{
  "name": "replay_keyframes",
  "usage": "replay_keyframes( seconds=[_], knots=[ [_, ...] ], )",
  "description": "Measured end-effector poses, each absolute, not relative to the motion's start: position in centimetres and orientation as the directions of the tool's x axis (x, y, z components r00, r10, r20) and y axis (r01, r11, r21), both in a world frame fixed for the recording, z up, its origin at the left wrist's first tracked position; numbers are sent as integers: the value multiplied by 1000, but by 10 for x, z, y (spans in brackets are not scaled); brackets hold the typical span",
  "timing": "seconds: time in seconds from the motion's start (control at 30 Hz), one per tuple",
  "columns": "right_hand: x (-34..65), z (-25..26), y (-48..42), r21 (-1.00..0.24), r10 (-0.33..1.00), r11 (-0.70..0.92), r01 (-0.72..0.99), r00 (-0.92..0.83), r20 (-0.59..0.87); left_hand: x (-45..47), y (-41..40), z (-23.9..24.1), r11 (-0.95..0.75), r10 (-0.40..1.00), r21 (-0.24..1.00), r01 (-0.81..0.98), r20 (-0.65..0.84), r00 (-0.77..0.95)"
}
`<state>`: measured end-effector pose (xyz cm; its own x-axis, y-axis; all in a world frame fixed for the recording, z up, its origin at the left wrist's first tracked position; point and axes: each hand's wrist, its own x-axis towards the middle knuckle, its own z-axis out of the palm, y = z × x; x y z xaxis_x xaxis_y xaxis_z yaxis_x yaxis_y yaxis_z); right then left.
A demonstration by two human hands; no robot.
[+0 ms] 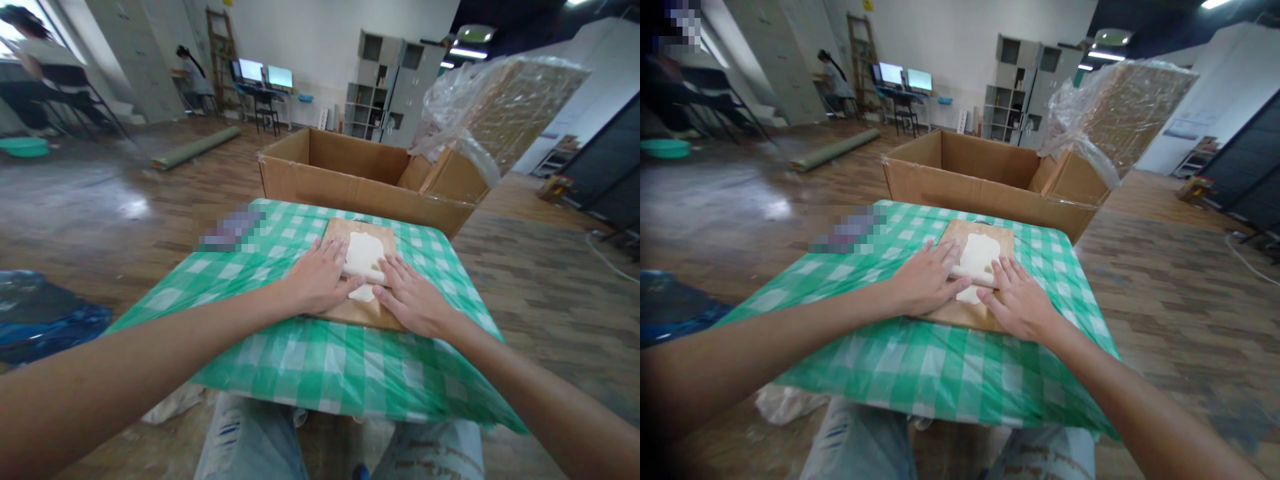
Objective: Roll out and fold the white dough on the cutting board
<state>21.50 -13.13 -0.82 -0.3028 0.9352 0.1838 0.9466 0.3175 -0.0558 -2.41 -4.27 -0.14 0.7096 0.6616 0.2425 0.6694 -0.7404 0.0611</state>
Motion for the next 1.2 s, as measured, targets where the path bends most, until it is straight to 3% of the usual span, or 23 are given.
replay_keyframes(
  seconds=[0.17,0.3,0.43,0.63,0.73,0.9,1.0,1.2],
  knots=[
    [243,-14,-82,-132,959,267,954,-250,134,-4,2,2,-736,669,80,672,239,704],
    [256,-18,-45,-101,963,235,967,-217,160,10,35,-2,-696,712,115,709,236,661],
    [264,-14,-7,-43,972,214,976,-208,109,27,71,-3,-645,764,170,745,142,629],
    [277,-10,29,-11,973,193,981,-190,133,39,108,0,-769,633,-4,640,135,762],
    [275,-10,27,25,966,213,977,-215,143,37,104,0,-757,643,-23,653,157,750],
    [260,-7,-11,65,949,263,963,-270,164,25,71,-6,-655,750,108,748,216,625],
    [248,-4,-41,113,917,348,931,-363,163,15,46,-9,-656,741,92,749,267,616],
    [223,-2,-104,-23,948,250,968,-240,208,-10,-13,-8,-703,696,42,710,249,674]
  ],
)
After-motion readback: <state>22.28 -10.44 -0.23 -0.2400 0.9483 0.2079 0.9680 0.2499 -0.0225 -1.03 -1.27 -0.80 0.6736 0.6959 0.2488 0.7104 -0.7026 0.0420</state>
